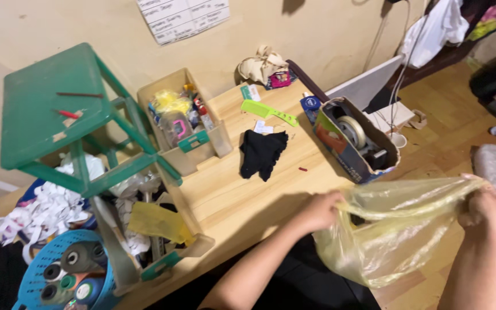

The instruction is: The person sorts various small items including a black cloth, a yellow plastic bag, and small plastic containers into a set of drawers and bins on a desk.

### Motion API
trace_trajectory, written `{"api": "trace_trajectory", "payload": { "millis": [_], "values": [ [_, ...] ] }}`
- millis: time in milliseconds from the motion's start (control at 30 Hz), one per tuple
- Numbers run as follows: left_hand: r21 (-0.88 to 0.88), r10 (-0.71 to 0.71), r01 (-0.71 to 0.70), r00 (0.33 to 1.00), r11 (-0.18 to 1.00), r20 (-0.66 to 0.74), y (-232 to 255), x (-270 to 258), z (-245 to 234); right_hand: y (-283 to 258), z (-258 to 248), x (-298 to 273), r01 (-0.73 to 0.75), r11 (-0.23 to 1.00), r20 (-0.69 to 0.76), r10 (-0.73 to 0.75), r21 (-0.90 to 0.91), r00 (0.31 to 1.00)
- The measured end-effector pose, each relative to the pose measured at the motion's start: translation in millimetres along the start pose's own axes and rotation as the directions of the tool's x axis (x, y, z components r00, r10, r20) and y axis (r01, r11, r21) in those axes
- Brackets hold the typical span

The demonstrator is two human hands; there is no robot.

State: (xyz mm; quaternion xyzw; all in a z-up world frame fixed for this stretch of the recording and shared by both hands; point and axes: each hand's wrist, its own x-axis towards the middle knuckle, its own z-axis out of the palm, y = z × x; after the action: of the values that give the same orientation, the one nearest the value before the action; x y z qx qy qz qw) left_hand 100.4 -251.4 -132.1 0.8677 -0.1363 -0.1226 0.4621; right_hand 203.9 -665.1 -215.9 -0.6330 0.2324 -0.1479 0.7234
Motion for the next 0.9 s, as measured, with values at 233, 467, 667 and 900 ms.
{"api": "trace_trajectory", "payload": {
  "millis": [233, 467, 667, 900],
  "values": [
    [0.379, -0.037, 0.006, 0.996, 0.925, 0.076, -24, 29, 64, 18, 7, -2, 0.336, 0.884, 0.221, -0.275, -0.325, 0.936],
    [0.175, -0.006, 0.005, 1.0, 0.985, 0.007, 13, 72, 103, -30, 62, -51, 0.596, 0.392, 0.546, -0.244, -0.701, 0.802],
    [-0.018, 0.08, -0.088, 0.964, 0.996, -0.255, 3, 120, 157, -45, 71, -64, 0.558, 0.417, 0.653, 0.124, -0.717, 0.747],
    [-0.398, -0.125, -0.009, 0.943, 0.917, -0.309, -35, 149, 191, 3, 37, 14, 0.534, 0.703, 0.817, 0.118, -0.47, 0.564]
  ]
}}
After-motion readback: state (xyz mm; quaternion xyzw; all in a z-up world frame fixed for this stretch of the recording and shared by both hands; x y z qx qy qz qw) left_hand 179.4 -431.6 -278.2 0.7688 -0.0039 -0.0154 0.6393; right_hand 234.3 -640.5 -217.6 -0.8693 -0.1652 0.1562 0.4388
